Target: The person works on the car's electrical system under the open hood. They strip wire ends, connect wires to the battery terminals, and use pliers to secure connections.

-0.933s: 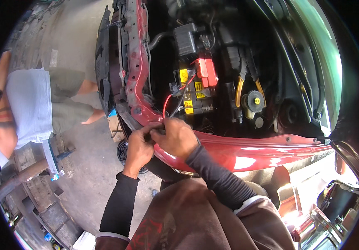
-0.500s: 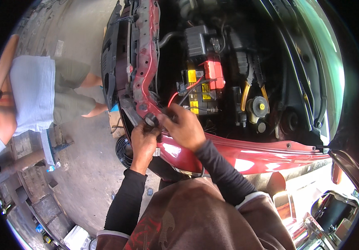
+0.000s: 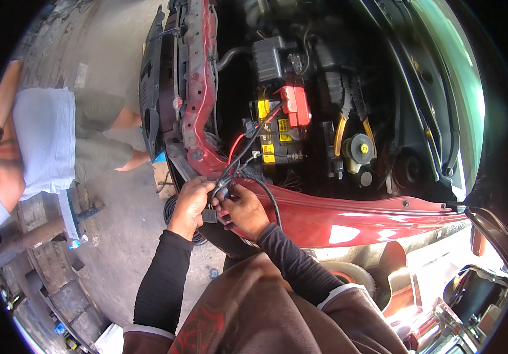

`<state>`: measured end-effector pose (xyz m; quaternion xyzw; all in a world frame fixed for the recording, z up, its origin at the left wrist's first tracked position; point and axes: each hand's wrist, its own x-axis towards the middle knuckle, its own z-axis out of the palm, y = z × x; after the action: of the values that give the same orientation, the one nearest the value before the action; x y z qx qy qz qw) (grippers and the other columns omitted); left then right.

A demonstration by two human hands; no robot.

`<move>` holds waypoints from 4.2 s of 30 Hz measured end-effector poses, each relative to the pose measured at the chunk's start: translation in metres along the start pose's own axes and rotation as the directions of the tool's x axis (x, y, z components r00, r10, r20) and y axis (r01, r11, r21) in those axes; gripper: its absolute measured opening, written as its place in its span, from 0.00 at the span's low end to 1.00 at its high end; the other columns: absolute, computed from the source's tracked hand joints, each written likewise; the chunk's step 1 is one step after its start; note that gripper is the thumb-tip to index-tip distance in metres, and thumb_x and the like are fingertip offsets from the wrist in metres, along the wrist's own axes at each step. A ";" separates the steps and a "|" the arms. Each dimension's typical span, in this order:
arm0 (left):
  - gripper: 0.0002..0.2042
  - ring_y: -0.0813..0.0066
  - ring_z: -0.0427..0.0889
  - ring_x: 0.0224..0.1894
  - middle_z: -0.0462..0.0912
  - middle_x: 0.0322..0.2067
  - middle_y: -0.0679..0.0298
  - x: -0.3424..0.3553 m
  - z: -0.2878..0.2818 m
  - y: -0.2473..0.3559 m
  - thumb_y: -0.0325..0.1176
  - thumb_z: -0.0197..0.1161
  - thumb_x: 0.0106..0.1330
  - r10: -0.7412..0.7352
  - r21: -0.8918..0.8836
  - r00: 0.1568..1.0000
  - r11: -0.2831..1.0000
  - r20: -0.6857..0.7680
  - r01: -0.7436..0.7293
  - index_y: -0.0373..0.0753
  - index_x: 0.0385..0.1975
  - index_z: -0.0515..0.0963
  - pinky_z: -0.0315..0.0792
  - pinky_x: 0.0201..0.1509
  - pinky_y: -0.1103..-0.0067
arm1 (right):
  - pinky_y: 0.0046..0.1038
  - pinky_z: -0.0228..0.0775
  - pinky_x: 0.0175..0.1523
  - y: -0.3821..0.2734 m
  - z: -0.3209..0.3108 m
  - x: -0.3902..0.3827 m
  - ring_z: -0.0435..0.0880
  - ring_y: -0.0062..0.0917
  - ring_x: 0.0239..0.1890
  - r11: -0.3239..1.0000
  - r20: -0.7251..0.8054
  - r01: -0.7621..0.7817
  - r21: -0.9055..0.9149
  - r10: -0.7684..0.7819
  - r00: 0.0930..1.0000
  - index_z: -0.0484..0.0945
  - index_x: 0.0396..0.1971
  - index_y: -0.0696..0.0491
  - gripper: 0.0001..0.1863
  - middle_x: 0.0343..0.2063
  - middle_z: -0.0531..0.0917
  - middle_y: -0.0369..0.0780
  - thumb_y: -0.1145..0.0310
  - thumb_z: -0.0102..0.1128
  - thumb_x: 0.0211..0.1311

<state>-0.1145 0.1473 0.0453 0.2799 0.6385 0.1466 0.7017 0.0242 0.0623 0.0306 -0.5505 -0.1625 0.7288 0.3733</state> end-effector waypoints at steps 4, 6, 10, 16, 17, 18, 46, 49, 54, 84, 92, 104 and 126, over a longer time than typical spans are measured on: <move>0.15 0.82 0.73 0.21 0.81 0.24 0.67 0.002 -0.002 0.004 0.37 0.58 0.80 0.025 0.316 0.997 0.948 0.075 -0.048 0.33 0.34 0.83 0.72 0.27 0.78 | 0.32 0.88 0.41 0.002 -0.005 -0.007 0.87 0.27 0.43 0.998 -0.074 -0.018 -0.061 0.014 0.997 0.79 0.56 0.61 0.19 0.45 0.87 0.43 0.62 0.62 0.75; 0.18 0.83 0.73 0.23 0.80 0.23 0.70 0.004 -0.005 0.004 0.40 0.60 0.81 0.021 0.475 0.990 0.876 0.140 -0.086 0.33 0.32 0.85 0.70 0.28 0.78 | 0.31 0.87 0.40 0.006 -0.007 -0.004 0.88 0.27 0.39 0.998 -0.034 -0.004 0.060 0.006 0.999 0.78 0.55 0.65 0.25 0.45 0.87 0.48 0.56 0.65 0.75; 0.16 0.82 0.75 0.24 0.78 0.20 0.67 0.004 -0.011 0.008 0.36 0.62 0.78 0.100 0.684 0.971 0.694 0.218 -0.225 0.30 0.33 0.86 0.72 0.29 0.76 | 0.34 0.87 0.39 0.010 -0.006 0.001 0.87 0.26 0.34 0.998 -0.108 -0.047 0.039 0.051 0.993 0.79 0.51 0.63 0.25 0.45 0.82 0.45 0.52 0.63 0.76; 0.13 0.51 0.85 0.30 0.84 0.26 0.44 -0.007 0.002 0.004 0.35 0.64 0.73 0.343 0.761 0.922 0.544 0.182 -0.353 0.29 0.36 0.86 0.74 0.37 0.63 | 0.36 0.84 0.45 0.005 -0.002 0.003 0.88 0.38 0.40 0.989 -0.127 -0.139 -0.055 0.131 0.983 0.83 0.46 0.56 0.19 0.43 0.84 0.45 0.55 0.56 0.77; 0.13 0.46 0.85 0.33 0.84 0.28 0.42 -0.010 0.004 0.003 0.35 0.64 0.72 0.387 0.756 0.905 0.536 0.176 -0.376 0.28 0.36 0.85 0.74 0.39 0.61 | 0.38 0.83 0.47 0.004 -0.001 0.005 0.88 0.42 0.42 0.961 -0.127 -0.051 -0.271 0.017 0.992 0.83 0.46 0.56 0.18 0.44 0.84 0.47 0.56 0.55 0.76; 0.13 0.40 0.86 0.35 0.84 0.30 0.39 -0.011 0.005 0.004 0.35 0.64 0.72 0.421 0.763 0.893 0.523 0.156 -0.380 0.28 0.37 0.85 0.74 0.40 0.60 | 0.41 0.81 0.50 0.005 0.000 0.006 0.87 0.48 0.43 0.815 -0.066 0.144 -0.562 -0.218 0.974 0.84 0.45 0.55 0.16 0.44 0.85 0.50 0.58 0.55 0.74; 0.07 0.55 0.88 0.29 0.87 0.25 0.52 -0.002 0.008 -0.030 0.30 0.67 0.67 0.493 0.410 0.859 0.817 -0.135 -0.405 0.32 0.32 0.87 0.77 0.34 0.69 | 0.43 0.80 0.37 -0.112 0.002 0.022 0.87 0.49 0.28 0.229 0.314 0.445 -0.866 -0.444 0.839 0.83 0.31 0.62 0.28 0.21 0.84 0.53 0.47 0.62 0.72; 0.10 0.79 0.81 0.24 0.87 0.27 0.64 0.004 -0.002 -0.027 0.28 0.62 0.74 0.167 -0.117 0.977 0.976 -0.129 -0.183 0.30 0.34 0.87 0.73 0.27 0.80 | 0.36 0.80 0.33 -0.068 -0.013 -0.002 0.89 0.37 0.25 0.566 0.051 0.272 -0.779 -0.374 0.926 0.83 0.36 0.62 0.18 0.24 0.86 0.50 0.59 0.62 0.75; 0.08 0.72 0.82 0.26 0.86 0.27 0.62 0.002 -0.008 -0.020 0.30 0.64 0.71 -0.068 -0.263 0.997 0.963 -0.040 0.055 0.32 0.34 0.86 0.76 0.30 0.76 | 0.35 0.86 0.35 0.012 0.005 -0.018 0.90 0.33 0.32 0.998 -0.123 -0.058 0.036 0.062 0.990 0.75 0.63 0.58 0.21 0.40 0.87 0.46 0.74 0.52 0.72; 0.14 0.46 0.84 0.30 0.84 0.27 0.42 -0.011 0.003 0.011 0.37 0.64 0.73 0.357 0.797 0.915 0.489 0.189 -0.355 0.30 0.36 0.86 0.74 0.37 0.63 | 0.34 0.80 0.36 -0.002 0.000 0.002 0.87 0.32 0.29 0.994 -0.327 -0.049 -0.098 0.014 0.945 0.84 0.39 0.64 0.20 0.32 0.87 0.49 0.58 0.64 0.70; 0.13 0.48 0.85 0.30 0.84 0.27 0.43 -0.007 0.006 0.002 0.36 0.65 0.71 0.420 0.774 0.887 0.491 0.192 -0.400 0.30 0.34 0.86 0.73 0.38 0.64 | 0.28 0.73 0.36 0.008 -0.012 0.007 0.80 0.20 0.28 0.889 -0.102 0.230 -0.397 -0.292 0.951 0.82 0.33 0.63 0.16 0.25 0.82 0.38 0.63 0.57 0.72; 0.08 0.49 0.87 0.34 0.87 0.33 0.46 -0.010 0.003 -0.008 0.29 0.69 0.68 0.456 0.501 0.885 0.747 0.094 -0.438 0.32 0.41 0.85 0.77 0.40 0.68 | 0.27 0.75 0.35 -0.024 -0.012 -0.012 0.83 0.18 0.29 0.963 -0.248 0.021 -0.267 -0.089 0.965 0.87 0.38 0.63 0.15 0.24 0.86 0.39 0.64 0.64 0.67; 0.11 0.69 0.81 0.23 0.83 0.27 0.63 0.016 -0.003 -0.011 0.39 0.68 0.75 -0.239 -0.207 0.966 0.945 0.096 0.254 0.36 0.38 0.82 0.81 0.27 0.72 | 0.32 0.81 0.30 -0.025 -0.006 -0.033 0.89 0.26 0.26 0.980 -0.243 -0.078 -0.184 0.032 0.970 0.79 0.55 0.63 0.16 0.30 0.88 0.46 0.72 0.56 0.73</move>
<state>-0.1173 0.1482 0.0253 0.1243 0.6237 0.1170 0.7628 0.0428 0.0542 0.0677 -0.6718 -0.1705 0.6485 0.3147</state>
